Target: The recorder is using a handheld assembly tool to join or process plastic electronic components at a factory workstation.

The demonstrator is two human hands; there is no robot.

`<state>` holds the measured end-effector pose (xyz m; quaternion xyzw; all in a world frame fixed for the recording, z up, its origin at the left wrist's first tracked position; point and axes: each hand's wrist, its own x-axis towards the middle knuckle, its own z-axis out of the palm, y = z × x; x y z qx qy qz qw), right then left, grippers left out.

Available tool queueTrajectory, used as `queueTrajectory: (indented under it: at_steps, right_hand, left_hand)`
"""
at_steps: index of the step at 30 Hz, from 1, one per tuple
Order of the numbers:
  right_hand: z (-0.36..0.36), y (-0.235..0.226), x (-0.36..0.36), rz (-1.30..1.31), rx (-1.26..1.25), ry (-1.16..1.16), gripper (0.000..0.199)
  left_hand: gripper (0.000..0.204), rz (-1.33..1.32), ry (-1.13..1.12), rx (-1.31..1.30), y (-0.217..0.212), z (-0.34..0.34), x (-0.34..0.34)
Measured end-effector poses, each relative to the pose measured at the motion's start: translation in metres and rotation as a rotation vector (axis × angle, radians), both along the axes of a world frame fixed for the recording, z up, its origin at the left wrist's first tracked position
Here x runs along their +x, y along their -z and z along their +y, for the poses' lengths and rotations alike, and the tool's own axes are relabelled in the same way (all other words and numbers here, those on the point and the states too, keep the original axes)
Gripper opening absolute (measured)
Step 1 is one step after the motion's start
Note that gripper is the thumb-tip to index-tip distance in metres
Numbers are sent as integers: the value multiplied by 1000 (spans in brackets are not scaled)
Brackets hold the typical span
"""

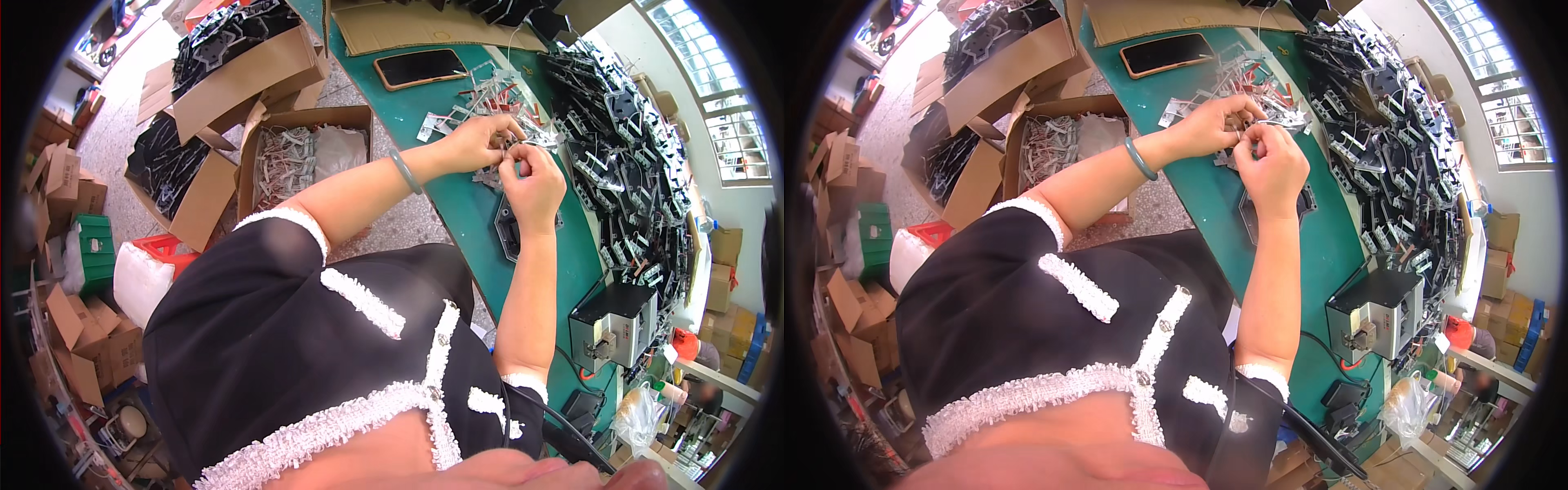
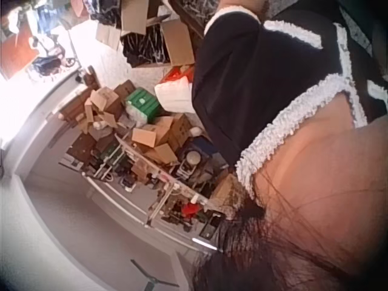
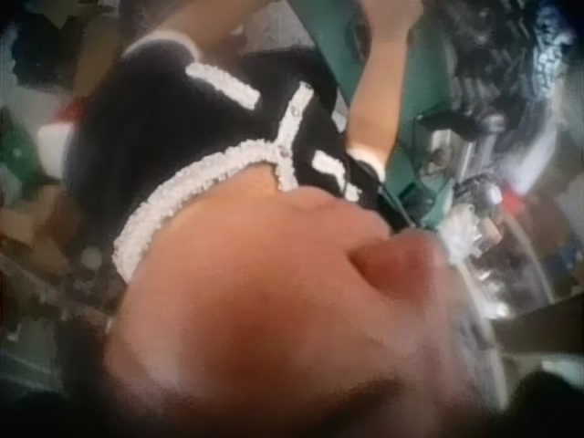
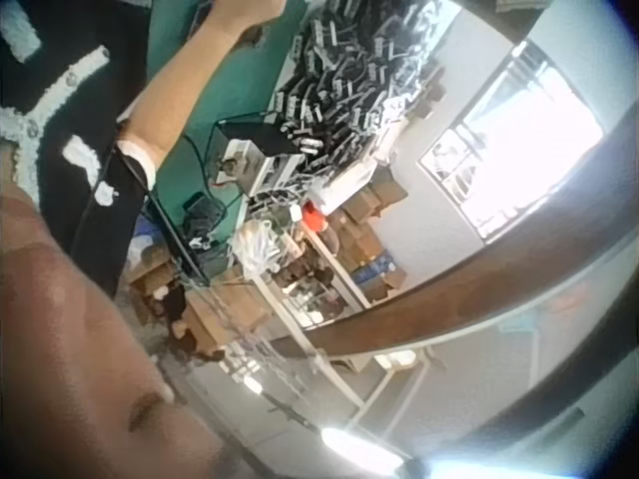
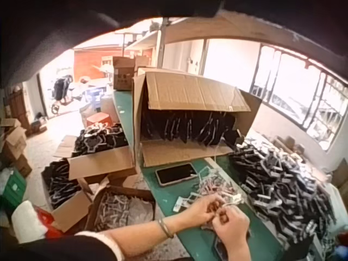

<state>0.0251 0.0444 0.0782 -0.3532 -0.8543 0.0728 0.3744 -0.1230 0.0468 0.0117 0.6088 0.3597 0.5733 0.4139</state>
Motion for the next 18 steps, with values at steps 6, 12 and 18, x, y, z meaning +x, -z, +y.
queueTrajectory:
  at_steps: [6, 12, 18]
  right_hand:
    - [-4, 12, 13, -37, 8, -53, 7]
    - [-3, 35, 17, -35, 325, 122, 8]
    - [-16, 38, 18, 151, -35, -38, 7]
  left_hand:
    - [30, 16, -106, 4, 0, -9, 8]
    - [35, -92, -106, -70, -2, -9, 15]
    - [43, 250, -359, 79, -4, -12, 20]
